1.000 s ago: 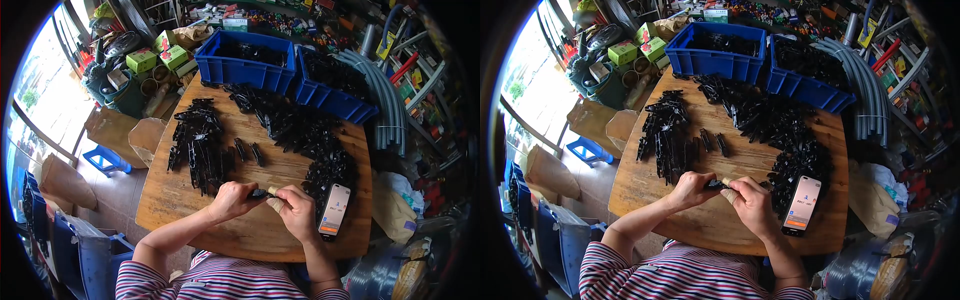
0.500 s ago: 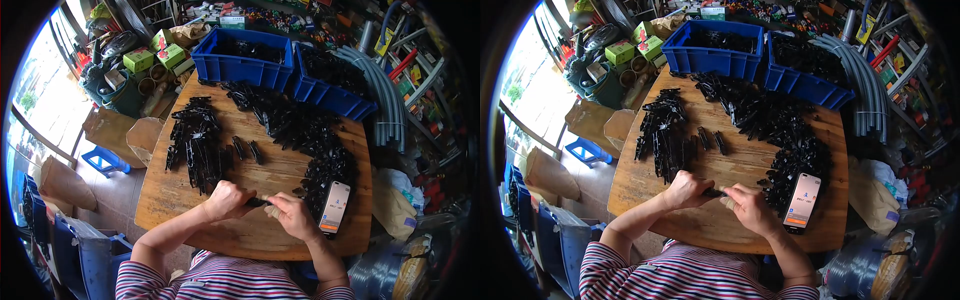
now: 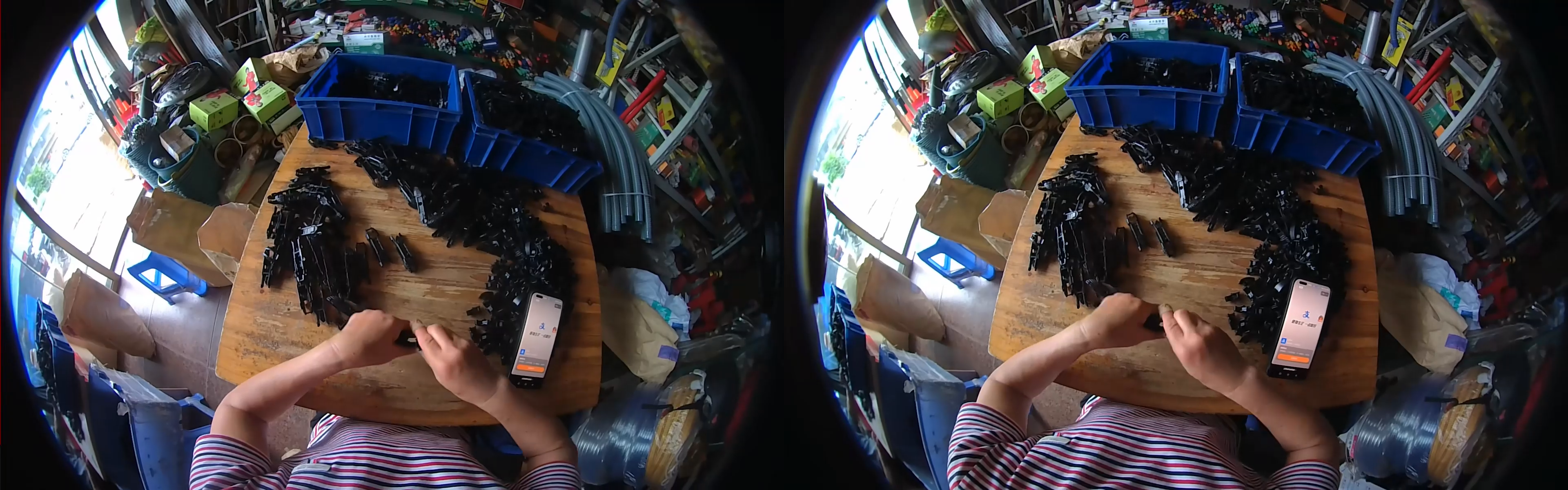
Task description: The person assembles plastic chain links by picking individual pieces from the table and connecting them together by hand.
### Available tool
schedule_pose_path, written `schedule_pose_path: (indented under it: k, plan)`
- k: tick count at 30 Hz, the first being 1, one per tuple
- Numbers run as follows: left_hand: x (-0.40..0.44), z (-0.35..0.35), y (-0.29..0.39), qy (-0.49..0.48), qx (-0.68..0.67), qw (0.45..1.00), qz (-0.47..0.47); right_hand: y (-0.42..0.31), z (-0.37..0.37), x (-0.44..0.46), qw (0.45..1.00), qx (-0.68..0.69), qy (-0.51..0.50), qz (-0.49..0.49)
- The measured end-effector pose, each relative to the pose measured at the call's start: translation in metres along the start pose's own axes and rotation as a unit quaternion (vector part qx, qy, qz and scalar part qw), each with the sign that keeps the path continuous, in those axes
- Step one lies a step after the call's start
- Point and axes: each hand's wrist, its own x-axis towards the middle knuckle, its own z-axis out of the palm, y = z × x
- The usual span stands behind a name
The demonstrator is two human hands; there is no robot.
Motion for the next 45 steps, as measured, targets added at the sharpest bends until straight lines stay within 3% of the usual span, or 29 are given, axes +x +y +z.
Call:
schedule_pose_path:
  k: [2,5,8,10,12,14,16,18,20,21,23,24,27,29,30,33,36,39,42,45]
  plan:
    - [0.003,0.008,0.003,-0.051,0.083,0.994,-0.05,-0.005,-0.004,0.001,0.989,-0.093,-0.115,-0.005]
    - [-0.003,0.019,0.007,-0.051,0.131,0.99,-0.007,-0.004,0.005,-0.003,0.957,-0.148,-0.246,-0.034]
    - [0.005,-0.005,-0.003,-0.07,-0.029,0.997,0.023,0.012,0.0,0.001,0.994,-0.08,-0.072,-0.021]
    - [0.019,-0.04,-0.017,0.062,-0.052,0.996,0.028,0.023,-0.025,0.001,0.986,-0.114,-0.059,0.106]
    - [0.051,-0.085,-0.034,0.208,-0.047,0.97,0.121,0.044,-0.022,-0.015,0.964,-0.182,-0.097,0.167]
    - [0.102,-0.147,-0.033,0.258,-0.272,0.926,0.044,0.058,-0.006,-0.02,0.965,-0.164,-0.094,0.182]
    - [0.168,-0.204,-0.055,0.344,-0.149,0.925,0.06,0.065,0.003,-0.026,0.968,-0.14,-0.083,0.191]
    - [0.196,-0.229,-0.066,0.422,0.044,0.906,-0.003,0.071,0.006,-0.028,0.974,-0.107,-0.055,0.193]
    - [0.181,-0.213,-0.046,0.224,0.21,0.951,-0.026,0.064,-0.005,-0.024,0.976,-0.048,-0.024,0.212]
    - [0.18,-0.185,-0.051,0.137,0.256,0.957,0.013,0.061,-0.01,-0.022,0.976,-0.01,0.009,0.217]
    - [0.145,-0.111,-0.047,0.043,0.353,0.933,0.054,0.06,-0.018,-0.02,0.973,0.052,0.074,0.21]
    - [0.119,-0.08,-0.046,-0.008,0.374,0.923,0.095,0.058,-0.023,-0.018,0.956,0.129,0.068,0.253]
    - [0.088,-0.03,-0.062,0.058,0.301,0.939,0.155,0.054,-0.021,-0.019,0.859,0.372,0.065,0.345]
    - [0.073,-0.022,-0.053,0.132,0.281,0.934,0.179,0.05,-0.021,-0.012,0.869,0.364,0.105,0.319]
    - [0.064,-0.018,-0.047,0.112,0.208,0.962,0.133,0.048,-0.02,-0.008,0.872,0.359,0.126,0.306]
    - [0.035,-0.018,-0.023,0.151,-0.044,0.976,0.152,0.042,-0.011,0.003,0.885,0.342,0.187,0.254]
    - [0.02,-0.008,-0.013,0.187,-0.106,0.971,0.105,0.027,-0.005,0.015,0.881,0.359,0.192,0.241]
    - [0.015,0.007,-0.021,0.221,-0.064,0.972,0.049,0.015,0.0,0.017,0.869,0.392,0.175,0.244]
    - [0.01,0.005,-0.016,0.279,0.012,0.958,0.062,0.01,0.003,0.017,0.894,0.344,0.184,0.219]
    - [0.01,0.007,-0.017,0.264,0.029,0.961,0.079,0.01,0.01,0.015,0.885,0.359,0.188,0.23]
